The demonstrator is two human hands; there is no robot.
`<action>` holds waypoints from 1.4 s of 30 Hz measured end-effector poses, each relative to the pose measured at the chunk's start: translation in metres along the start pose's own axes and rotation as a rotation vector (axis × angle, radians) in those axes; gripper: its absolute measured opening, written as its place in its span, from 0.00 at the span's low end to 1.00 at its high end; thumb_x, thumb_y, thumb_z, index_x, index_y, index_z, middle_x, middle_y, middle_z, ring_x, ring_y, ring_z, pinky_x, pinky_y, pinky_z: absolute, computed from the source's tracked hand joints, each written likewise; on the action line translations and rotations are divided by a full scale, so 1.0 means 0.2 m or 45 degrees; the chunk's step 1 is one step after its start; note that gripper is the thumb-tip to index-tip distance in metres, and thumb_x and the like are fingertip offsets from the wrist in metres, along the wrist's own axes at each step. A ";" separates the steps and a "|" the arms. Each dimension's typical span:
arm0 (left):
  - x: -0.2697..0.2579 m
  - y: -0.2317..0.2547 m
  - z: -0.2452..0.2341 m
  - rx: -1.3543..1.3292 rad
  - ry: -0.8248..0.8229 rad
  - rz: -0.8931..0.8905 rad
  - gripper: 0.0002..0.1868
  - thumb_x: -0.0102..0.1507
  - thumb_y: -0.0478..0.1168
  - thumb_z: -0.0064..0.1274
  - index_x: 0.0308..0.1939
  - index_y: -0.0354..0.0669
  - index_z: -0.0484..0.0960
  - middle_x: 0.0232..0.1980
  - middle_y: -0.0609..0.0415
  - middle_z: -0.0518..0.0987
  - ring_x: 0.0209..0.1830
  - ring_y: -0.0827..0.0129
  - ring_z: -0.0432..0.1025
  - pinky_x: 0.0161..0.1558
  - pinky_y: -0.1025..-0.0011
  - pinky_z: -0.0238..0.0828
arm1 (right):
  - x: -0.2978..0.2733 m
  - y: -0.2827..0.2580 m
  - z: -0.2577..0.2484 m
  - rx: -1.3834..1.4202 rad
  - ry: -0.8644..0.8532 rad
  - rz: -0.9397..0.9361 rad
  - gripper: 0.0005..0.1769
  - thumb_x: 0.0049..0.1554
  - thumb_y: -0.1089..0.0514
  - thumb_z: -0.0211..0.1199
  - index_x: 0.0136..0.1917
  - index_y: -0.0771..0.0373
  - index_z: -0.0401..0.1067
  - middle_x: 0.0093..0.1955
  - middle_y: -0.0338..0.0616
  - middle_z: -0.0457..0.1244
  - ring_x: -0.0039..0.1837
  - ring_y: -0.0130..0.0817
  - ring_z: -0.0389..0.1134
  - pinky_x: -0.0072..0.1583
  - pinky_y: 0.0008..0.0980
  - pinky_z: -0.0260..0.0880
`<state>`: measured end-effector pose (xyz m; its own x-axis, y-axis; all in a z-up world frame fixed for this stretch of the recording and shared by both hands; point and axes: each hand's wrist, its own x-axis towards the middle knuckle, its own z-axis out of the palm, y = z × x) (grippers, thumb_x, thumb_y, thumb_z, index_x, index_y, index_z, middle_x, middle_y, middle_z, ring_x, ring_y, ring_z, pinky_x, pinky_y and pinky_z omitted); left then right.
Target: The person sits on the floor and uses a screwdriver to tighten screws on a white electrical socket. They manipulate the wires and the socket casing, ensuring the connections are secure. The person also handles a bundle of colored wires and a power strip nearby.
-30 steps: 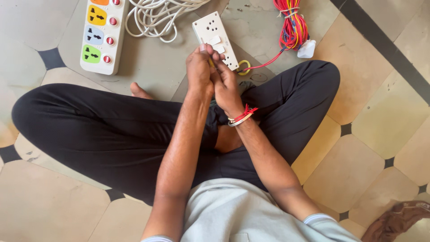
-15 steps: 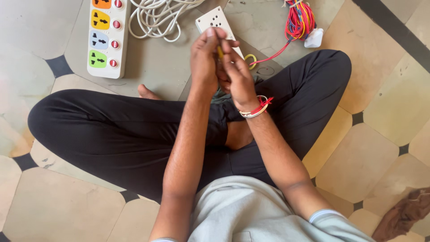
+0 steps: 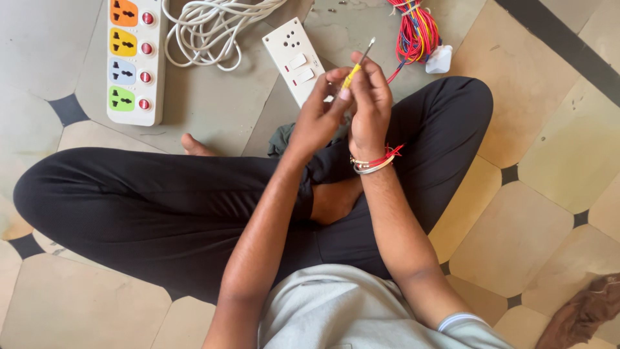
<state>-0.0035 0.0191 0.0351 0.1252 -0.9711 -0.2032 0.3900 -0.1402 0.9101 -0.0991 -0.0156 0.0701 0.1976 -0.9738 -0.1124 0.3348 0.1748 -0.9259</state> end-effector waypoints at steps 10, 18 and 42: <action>-0.05 0.13 0.08 0.878 0.364 0.242 0.14 0.72 0.49 0.45 0.48 0.40 0.72 0.27 0.46 0.78 0.29 0.46 0.75 0.31 0.53 0.66 | 0.20 0.06 -0.07 0.249 -0.043 0.066 0.10 0.70 0.56 0.53 0.53 0.64 0.68 0.45 0.45 0.67 0.56 0.37 0.72 0.58 0.38 0.74; -0.01 0.03 0.14 1.119 0.327 -0.031 0.20 0.72 0.51 0.41 0.36 0.40 0.76 0.27 0.39 0.79 0.32 0.38 0.75 0.34 0.45 0.66 | 0.32 0.29 -0.32 0.627 0.240 0.478 0.02 0.64 0.64 0.55 0.48 0.63 0.67 0.38 0.41 0.62 0.46 0.38 0.67 0.56 0.40 0.71; -0.04 -0.09 0.12 1.176 0.518 0.385 0.16 0.70 0.48 0.47 0.33 0.43 0.77 0.24 0.40 0.76 0.25 0.39 0.72 0.28 0.48 0.66 | 0.29 0.12 -0.19 0.376 0.182 0.427 0.08 0.66 0.61 0.55 0.45 0.65 0.69 0.36 0.41 0.62 0.44 0.35 0.69 0.53 0.33 0.76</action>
